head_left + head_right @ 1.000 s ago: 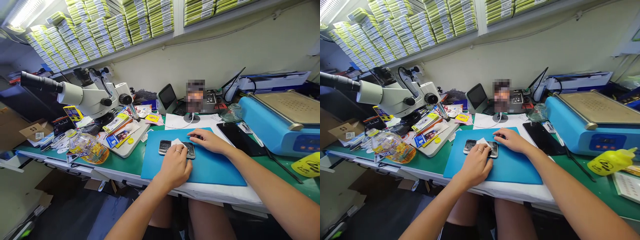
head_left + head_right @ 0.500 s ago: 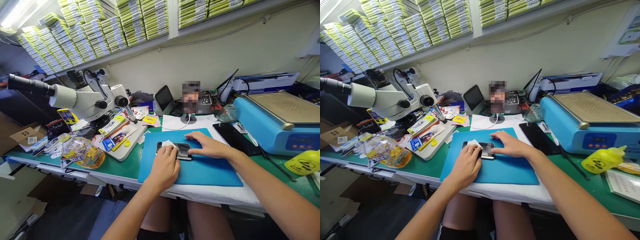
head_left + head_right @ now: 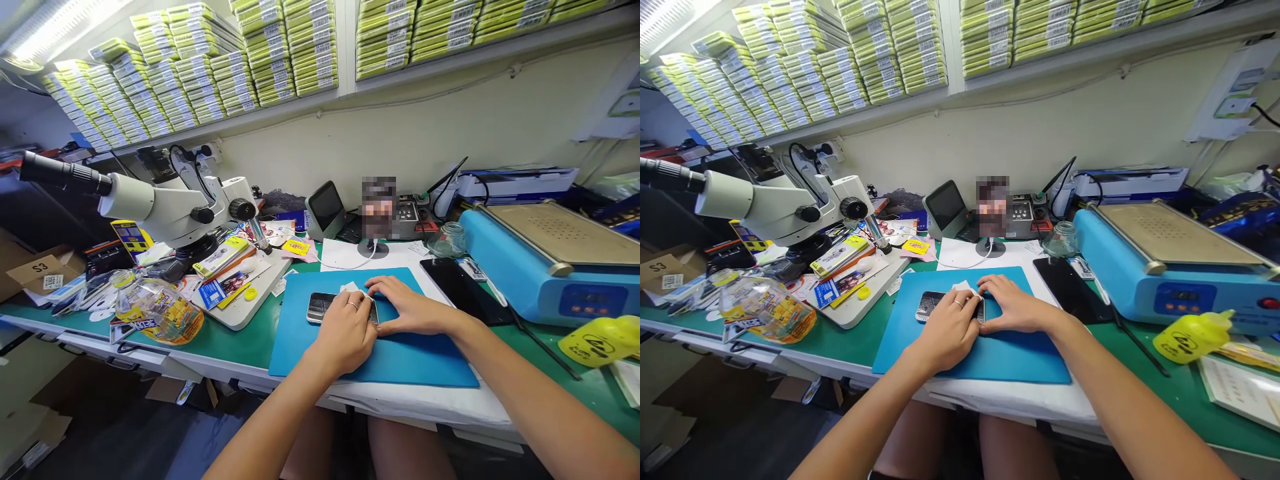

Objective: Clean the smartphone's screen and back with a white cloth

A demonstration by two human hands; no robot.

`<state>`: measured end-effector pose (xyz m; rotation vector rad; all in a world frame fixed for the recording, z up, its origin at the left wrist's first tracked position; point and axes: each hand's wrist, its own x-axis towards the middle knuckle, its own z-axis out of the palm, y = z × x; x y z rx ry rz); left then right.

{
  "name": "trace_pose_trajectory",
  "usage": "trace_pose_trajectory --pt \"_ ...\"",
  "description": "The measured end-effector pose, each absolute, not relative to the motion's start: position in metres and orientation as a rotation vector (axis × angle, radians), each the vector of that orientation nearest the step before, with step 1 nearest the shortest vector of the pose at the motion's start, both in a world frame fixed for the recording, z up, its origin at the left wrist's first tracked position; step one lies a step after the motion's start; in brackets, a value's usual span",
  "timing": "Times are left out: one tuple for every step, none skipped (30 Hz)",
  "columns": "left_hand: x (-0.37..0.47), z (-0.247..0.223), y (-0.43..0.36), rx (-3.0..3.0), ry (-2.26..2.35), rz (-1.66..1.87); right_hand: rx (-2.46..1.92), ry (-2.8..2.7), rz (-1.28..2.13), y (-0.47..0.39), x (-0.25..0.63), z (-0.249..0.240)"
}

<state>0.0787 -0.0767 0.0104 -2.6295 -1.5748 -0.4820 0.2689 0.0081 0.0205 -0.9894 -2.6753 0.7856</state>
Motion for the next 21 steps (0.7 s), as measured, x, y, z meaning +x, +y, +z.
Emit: trace_pose_trajectory --pt "0.076 0.010 -0.077 -2.618 -1.582 -0.484 -0.996 -2.671 0.784 0.008 0.269 0.020" --pt "0.072 0.010 -0.078 -2.606 -1.592 -0.484 -1.003 -2.666 0.785 0.008 0.269 0.020" --pt "0.068 0.010 -0.080 -2.594 -1.603 -0.483 -1.010 -2.662 0.791 0.008 0.268 0.021" --pt "0.063 0.010 -0.082 -2.582 -1.615 -0.481 -1.018 -2.659 0.799 0.008 0.268 0.021" --pt "0.058 0.010 -0.084 -2.570 -1.628 -0.478 -1.027 -2.658 0.808 0.008 0.268 0.022" --pt "0.052 0.010 -0.086 -2.560 -1.641 -0.476 -1.034 -2.661 0.817 0.008 0.267 0.023" --pt "0.046 0.010 -0.089 -2.552 -1.651 -0.472 -1.040 -2.664 0.823 0.007 0.267 0.024" --pt "0.040 0.009 -0.092 -2.546 -1.658 -0.469 -1.043 -2.669 0.828 0.007 0.267 0.025" --pt "0.034 0.008 -0.095 -2.539 -1.664 -0.467 -1.045 -2.673 0.830 0.007 0.267 0.025" --pt "0.028 0.007 -0.098 -2.527 -1.675 -0.469 -1.045 -2.674 0.831 0.007 0.268 0.025" --pt "0.022 0.005 -0.102 -2.509 -1.690 -0.473 -1.045 -2.673 0.832 0.007 0.268 0.025" --pt "0.017 0.003 -0.106 -2.489 -1.708 -0.479 -1.046 -2.671 0.833 0.007 0.268 0.025" --pt "0.013 0.002 -0.110 -2.470 -1.723 -0.483 -1.049 -2.670 0.833 0.007 0.268 0.024" --pt "0.010 0.000 -0.114 -2.453 -1.735 -0.483 -1.052 -2.669 0.834 0.008 0.269 0.024" --pt "0.008 -0.001 -0.118 -2.442 -1.740 -0.479 -1.055 -2.669 0.835 0.008 0.268 0.024" --pt "0.008 -0.002 -0.121 -2.438 -1.738 -0.470 -1.057 -2.670 0.836 0.008 0.268 0.024" --pt "0.008 -0.002 -0.123 -2.440 -1.731 -0.459 -1.056 -2.673 0.836 0.009 0.268 0.023" --pt "0.009 -0.001 -0.124 -2.446 -1.724 -0.446 -1.053 -2.677 0.836 0.009 0.268 0.023" --pt "0.011 0.000 -0.123 -2.454 -1.728 -0.433 -1.049 -2.680 0.835 0.009 0.268 0.023" --pt "0.013 0.001 -0.120 -2.461 -1.740 -0.421 -1.044 -2.682 0.834 0.009 0.268 0.023" --pt "0.014 0.003 -0.115 -2.468 -1.756 -0.410 -1.039 -2.681 0.832 0.009 0.268 0.023"
